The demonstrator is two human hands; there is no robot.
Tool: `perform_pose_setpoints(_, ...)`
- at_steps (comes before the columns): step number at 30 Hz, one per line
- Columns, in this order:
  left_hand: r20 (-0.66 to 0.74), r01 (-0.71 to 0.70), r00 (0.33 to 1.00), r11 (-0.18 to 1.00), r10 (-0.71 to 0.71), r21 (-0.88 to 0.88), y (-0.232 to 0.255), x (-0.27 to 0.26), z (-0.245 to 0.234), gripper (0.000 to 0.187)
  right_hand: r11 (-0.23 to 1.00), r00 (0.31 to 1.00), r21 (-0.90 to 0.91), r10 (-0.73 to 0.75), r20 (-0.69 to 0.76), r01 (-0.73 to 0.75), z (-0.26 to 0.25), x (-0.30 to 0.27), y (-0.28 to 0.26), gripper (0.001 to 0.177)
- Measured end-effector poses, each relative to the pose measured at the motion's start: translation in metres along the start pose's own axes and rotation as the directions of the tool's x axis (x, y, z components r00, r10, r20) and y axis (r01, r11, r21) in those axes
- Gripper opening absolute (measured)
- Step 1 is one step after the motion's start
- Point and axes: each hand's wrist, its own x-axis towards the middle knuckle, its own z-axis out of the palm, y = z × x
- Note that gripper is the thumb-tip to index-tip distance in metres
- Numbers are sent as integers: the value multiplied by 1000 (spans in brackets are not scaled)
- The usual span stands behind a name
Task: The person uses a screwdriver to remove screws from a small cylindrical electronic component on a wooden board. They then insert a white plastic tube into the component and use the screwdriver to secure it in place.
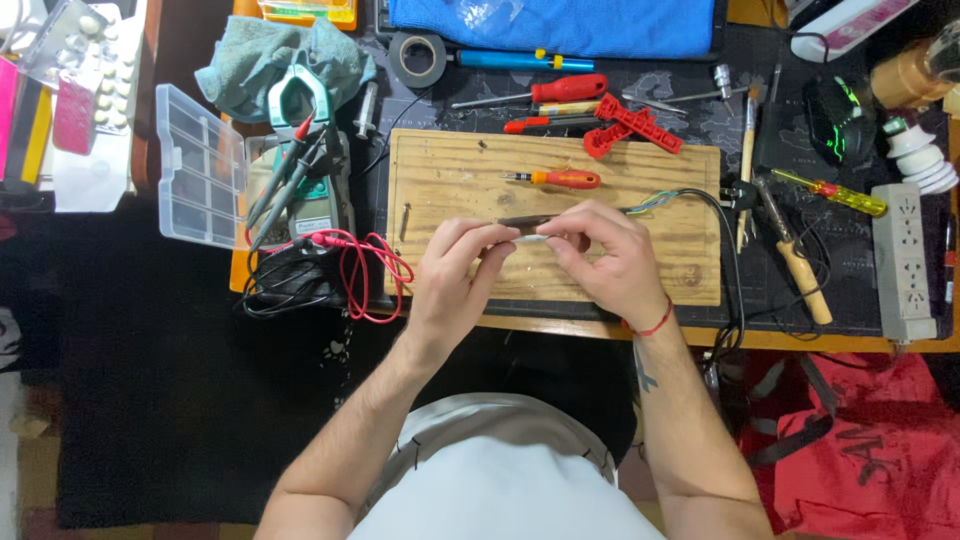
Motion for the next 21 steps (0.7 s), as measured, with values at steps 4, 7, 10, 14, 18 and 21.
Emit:
perform_pose_setpoints(4,-58,3,998,999,-1,37,0,-4,-2,15,991,997,-112,-74,8,74,-8,7,0,17)
perform_pose_setpoints(7,-130,14,992,998,-7,57,-1,-5,-1,13,907,989,-393,-129,77,149,-11,4,16,23)
perform_pose_setpoints(10,-156,11,988,999,-5,38,-7,-8,4,11,825,985,-541,-99,144,163,-11,0,28,21)
perform_pose_setpoints(14,-178,21,984,1000,-17,21,-13,-11,8,9,846,988,-513,-103,112,146,-13,-2,36,6)
perform_pose_setpoints(18,-212,-4,977,1000,7,15,-12,-8,9,9,848,987,-507,-110,120,156,-17,-4,40,11)
perform_pose_setpoints(21,-229,-14,973,1000,16,12,-14,-9,10,7,820,984,-546,-113,139,171,-16,-3,33,15)
